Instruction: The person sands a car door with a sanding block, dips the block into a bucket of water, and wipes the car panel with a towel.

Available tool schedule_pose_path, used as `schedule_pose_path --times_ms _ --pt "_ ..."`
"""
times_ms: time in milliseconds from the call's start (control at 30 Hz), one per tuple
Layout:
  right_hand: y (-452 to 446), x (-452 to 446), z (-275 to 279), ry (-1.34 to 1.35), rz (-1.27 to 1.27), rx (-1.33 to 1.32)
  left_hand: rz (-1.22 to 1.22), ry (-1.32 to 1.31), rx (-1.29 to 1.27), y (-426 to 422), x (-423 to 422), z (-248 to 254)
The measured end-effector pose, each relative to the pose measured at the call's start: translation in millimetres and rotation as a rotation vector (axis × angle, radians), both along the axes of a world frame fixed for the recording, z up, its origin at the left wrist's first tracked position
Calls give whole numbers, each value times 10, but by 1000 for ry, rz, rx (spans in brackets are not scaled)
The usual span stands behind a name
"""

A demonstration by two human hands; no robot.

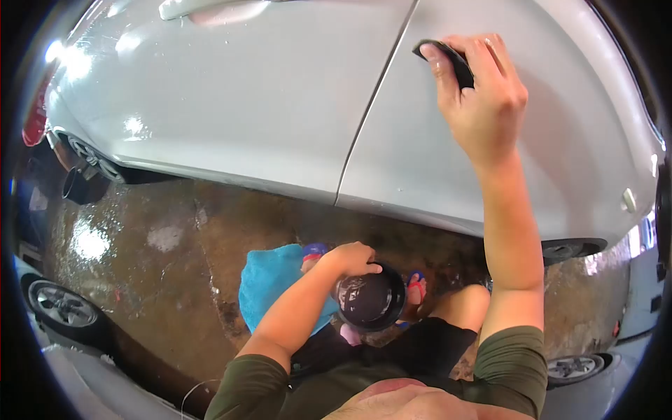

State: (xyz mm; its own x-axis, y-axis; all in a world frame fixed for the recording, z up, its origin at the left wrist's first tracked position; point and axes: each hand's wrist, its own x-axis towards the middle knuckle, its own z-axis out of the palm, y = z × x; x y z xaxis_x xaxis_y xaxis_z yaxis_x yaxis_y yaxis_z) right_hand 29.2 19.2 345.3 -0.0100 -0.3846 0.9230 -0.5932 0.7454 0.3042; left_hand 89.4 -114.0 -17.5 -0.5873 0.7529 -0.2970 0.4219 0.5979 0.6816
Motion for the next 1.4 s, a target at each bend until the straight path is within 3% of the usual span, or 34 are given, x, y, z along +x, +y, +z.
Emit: schedule_pose_path --times_ms 267,400,533,633,767,900,1033,1133,1300,1400 --pt "-102 -14 299 88 -56 134 -40 114 -147 105 -189 144" --pt "-59 67 573 64 -188 79 -89 115 -132 193 -189 134" --pt "-54 6 201 28 -153 246 -117 136 -87 236 -71 112" --pt "-28 -36 530 104 -189 141 -149 138 -75 281 -50 103" --pt "10 -138 187 107 -87 282 -179 95 -70 314 -13 62" --pt "-42 -211 520 192 -102 150 -146 120 -66 331 -52 101" --pt "-49 -47 259 93 -164 360 -105 109 -66 328 -36 70" --pt "-7 -261 496 199 -109 211 -137 78 -122 355 -58 60" --pt "-54 -75 328 134 -187 365 -127 77 -91 337 -58 13" --pt "-4 -193 506 204 -180 264 -129 81 -87 354 -29 -10"
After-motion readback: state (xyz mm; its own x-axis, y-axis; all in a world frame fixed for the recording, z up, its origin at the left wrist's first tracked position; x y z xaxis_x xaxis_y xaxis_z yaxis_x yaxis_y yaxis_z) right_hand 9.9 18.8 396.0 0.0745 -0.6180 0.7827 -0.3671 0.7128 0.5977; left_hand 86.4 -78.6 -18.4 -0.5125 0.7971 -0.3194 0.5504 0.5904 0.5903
